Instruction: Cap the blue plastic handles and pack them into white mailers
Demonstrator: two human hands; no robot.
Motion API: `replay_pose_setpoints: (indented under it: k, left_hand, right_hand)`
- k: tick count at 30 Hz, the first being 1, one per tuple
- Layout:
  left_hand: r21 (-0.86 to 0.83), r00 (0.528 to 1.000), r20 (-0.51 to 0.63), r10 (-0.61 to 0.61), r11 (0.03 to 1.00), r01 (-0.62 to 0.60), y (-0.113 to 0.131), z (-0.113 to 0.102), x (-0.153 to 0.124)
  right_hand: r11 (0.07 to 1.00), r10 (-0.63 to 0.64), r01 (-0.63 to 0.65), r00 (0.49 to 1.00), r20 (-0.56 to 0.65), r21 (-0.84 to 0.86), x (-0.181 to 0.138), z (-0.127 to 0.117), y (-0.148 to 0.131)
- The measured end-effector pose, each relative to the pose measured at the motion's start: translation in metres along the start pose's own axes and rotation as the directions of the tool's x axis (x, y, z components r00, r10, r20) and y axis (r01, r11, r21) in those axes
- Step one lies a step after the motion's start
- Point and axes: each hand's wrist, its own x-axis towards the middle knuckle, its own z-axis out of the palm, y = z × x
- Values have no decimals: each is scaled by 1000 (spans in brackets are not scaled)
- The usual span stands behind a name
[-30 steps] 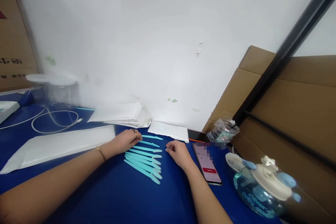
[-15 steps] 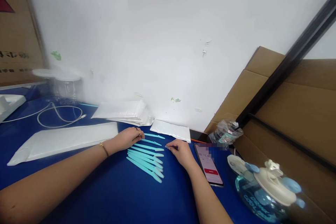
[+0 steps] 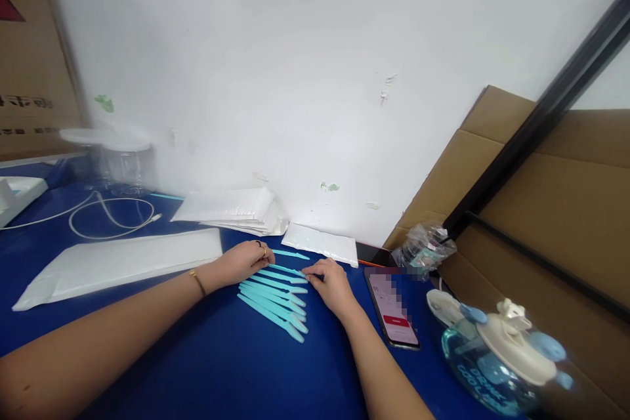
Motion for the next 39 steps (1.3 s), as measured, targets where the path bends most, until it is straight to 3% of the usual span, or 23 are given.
replay_pose_setpoints:
  k: [4, 8, 12, 16, 22, 27, 33, 36, 39]
  left_hand:
    - [-21, 999, 8, 31, 999, -31, 7, -2, -1]
    - [-27, 998, 35, 59, 998, -58, 10, -7, -1]
    - [-2, 1000, -24, 3, 1000, -3, 2, -5, 0]
    - [18, 1000, -10, 12, 1000, -12, -5, 3, 0]
    - [-10, 996, 68, 52, 999, -52, 7, -2, -3]
    - [-12, 992, 93, 89, 996, -88, 12, -6, -2]
    - [0, 991, 92, 97, 995, -98, 9, -5, -2]
    - [0, 991, 87, 104, 995, -104, 9, -5, -2]
    - [7, 991, 74, 113, 994, -113, 9, -4, -2]
  right_hand:
    - [999, -33, 33, 999, 25, -10, 0, 1, -10]
    - [994, -110, 110, 993, 38, 1, -4, -17, -5]
    - [1000, 28, -29, 997, -75, -11, -15, -47, 23]
    - [989, 147, -145, 988, 39, -35, -24, -59, 46]
    - [980, 157, -151, 987, 41, -132, -24, -52, 48]
    - [978, 208, -208, 978, 14, -3, -16, -38, 44]
    - [989, 142, -141, 989, -44, 41, -8, -22, 39]
    - [973, 207, -199, 977, -53, 120, -5, -17, 43]
    - [972, 229, -221, 969, -96, 85, -2, -15, 47]
